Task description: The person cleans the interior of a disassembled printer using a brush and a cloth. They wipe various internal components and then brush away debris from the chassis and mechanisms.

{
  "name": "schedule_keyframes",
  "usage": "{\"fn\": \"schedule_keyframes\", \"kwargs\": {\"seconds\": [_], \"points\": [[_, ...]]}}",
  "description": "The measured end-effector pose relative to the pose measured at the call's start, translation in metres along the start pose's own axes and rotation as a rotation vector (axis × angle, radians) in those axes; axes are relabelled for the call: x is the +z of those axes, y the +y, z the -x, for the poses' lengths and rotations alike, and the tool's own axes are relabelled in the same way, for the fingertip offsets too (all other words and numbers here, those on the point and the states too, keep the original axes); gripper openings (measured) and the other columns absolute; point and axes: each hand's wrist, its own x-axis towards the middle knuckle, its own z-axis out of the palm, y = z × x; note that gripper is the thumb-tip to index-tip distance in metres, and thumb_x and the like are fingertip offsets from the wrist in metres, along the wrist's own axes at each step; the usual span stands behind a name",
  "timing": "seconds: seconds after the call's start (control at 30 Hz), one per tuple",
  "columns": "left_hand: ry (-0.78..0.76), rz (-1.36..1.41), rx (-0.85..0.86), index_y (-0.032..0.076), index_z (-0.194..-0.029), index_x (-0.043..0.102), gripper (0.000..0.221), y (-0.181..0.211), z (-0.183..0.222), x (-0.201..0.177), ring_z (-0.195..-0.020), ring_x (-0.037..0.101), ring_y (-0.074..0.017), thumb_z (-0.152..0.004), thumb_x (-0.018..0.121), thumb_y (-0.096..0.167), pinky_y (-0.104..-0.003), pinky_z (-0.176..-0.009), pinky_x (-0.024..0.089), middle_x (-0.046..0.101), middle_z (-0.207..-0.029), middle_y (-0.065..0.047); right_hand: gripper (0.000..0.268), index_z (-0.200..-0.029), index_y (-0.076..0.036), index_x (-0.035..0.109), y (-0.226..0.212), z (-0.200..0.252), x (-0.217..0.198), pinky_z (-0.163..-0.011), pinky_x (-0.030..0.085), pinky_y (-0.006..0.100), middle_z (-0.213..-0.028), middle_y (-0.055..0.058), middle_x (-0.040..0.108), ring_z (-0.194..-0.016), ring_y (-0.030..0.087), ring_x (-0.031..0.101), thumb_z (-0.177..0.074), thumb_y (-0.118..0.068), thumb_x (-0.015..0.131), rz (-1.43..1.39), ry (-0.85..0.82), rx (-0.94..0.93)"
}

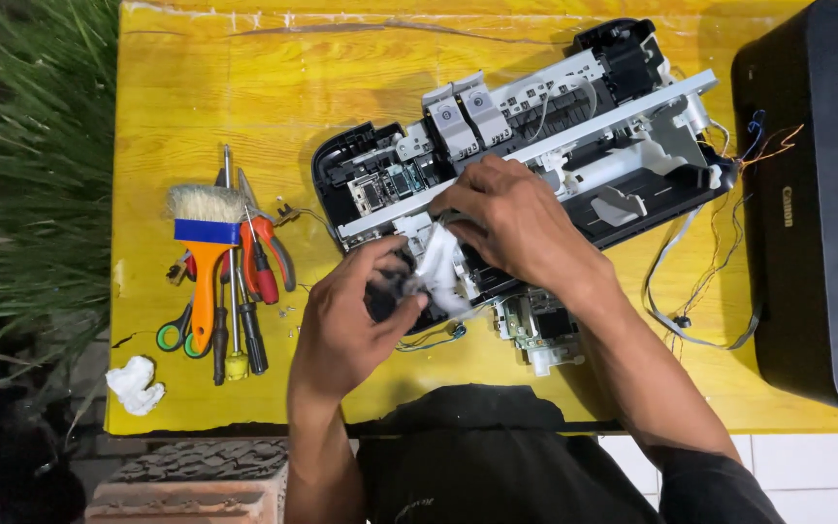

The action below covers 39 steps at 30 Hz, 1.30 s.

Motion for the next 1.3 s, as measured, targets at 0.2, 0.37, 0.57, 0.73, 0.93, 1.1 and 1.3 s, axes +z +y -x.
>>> {"fn": "schedule_keyframes", "kwargs": {"seconds": [0.2, 0.37, 0.57, 0.73, 0.93, 1.1, 1.3], "points": [[0.051, -0.078, 0.09, -0.003, -0.133, 0.061, 0.05, 0.025, -0.004, -0.007, -0.09, 0.072, -0.0421, -0.092, 0.072, 0.023, -0.051, -0.074, 0.059, 0.071, -0.11, -0.028, 0.01, -0.092, -0.01, 0.08, 0.006, 0.006, 0.006, -0.077, 0.054, 0.034, -0.085, 0.01, 0.071, -0.08, 0.024, 0.066, -0.083, -0.008, 0.083, -0.032, 0.019, -0.033], [0.089, -0.019, -0.032, -0.004, -0.122, 0.067, 0.029, 0.008, -0.009, 0.024, -0.072, 0.076, -0.0347, -0.1, 0.062, 0.014, -0.04, -0.06, 0.06, 0.076, -0.096, -0.025, 0.01, -0.091, -0.01, 0.08, 0.011, 0.008, 0.003, -0.074, 0.053, 0.032, -0.084, 0.008, 0.069, -0.08, 0.023, 0.066, -0.082, -0.008, 0.082, -0.045, 0.041, -0.06], [0.127, -0.114, -0.096, -0.005, -0.12, 0.068, 0.035, 0.009, -0.019, 0.045, -0.067, 0.076, -0.0369, -0.094, 0.072, 0.018, -0.043, -0.056, 0.06, 0.074, -0.088, -0.029, 0.01, -0.096, -0.01, 0.08, 0.014, 0.006, 0.005, -0.074, 0.055, 0.032, -0.085, 0.008, 0.07, -0.083, 0.022, 0.067, -0.086, -0.009, 0.08, -0.051, 0.017, -0.059], [0.126, -0.161, -0.147, -0.006, -0.122, 0.067, 0.037, 0.016, -0.027, 0.038, -0.07, 0.076, -0.0428, -0.088, 0.074, 0.007, -0.046, -0.057, 0.06, 0.074, -0.086, -0.029, 0.01, -0.097, -0.007, 0.08, 0.009, 0.004, 0.001, -0.073, 0.056, 0.032, -0.084, 0.011, 0.071, -0.083, 0.024, 0.069, -0.086, -0.006, 0.079, -0.099, 0.028, -0.049], [0.154, 0.039, -0.271, -0.003, -0.12, 0.071, 0.031, 0.02, -0.031, 0.018, -0.084, 0.076, -0.0393, -0.09, 0.066, 0.004, -0.04, -0.066, 0.064, 0.075, -0.097, -0.03, 0.016, -0.104, -0.002, 0.078, 0.009, 0.005, -0.005, -0.077, 0.058, 0.039, -0.087, 0.017, 0.072, -0.087, 0.033, 0.072, -0.088, -0.001, 0.077, -0.272, 0.088, 0.007], [0.176, 0.052, -0.26, 0.005, -0.111, 0.077, 0.027, 0.02, -0.039, -0.001, -0.098, 0.076, -0.0367, -0.086, 0.07, 0.012, -0.037, -0.073, 0.065, 0.077, -0.1, -0.023, 0.019, -0.105, -0.001, 0.077, 0.01, 0.005, -0.005, -0.08, 0.058, 0.041, -0.089, 0.018, 0.072, -0.091, 0.035, 0.072, -0.087, 0.002, 0.076, -0.276, 0.069, -0.011], [0.14, 0.09, -0.219, -0.001, -0.114, 0.076, 0.028, -0.003, -0.044, 0.004, -0.102, 0.073, -0.0404, -0.089, 0.069, 0.01, -0.041, -0.078, 0.063, 0.075, -0.105, -0.028, 0.014, -0.102, -0.005, 0.078, 0.002, 0.0, -0.008, -0.081, 0.059, 0.037, -0.089, 0.015, 0.072, -0.092, 0.03, 0.071, -0.088, -0.006, 0.08, -0.2, -0.021, 0.028]]}}
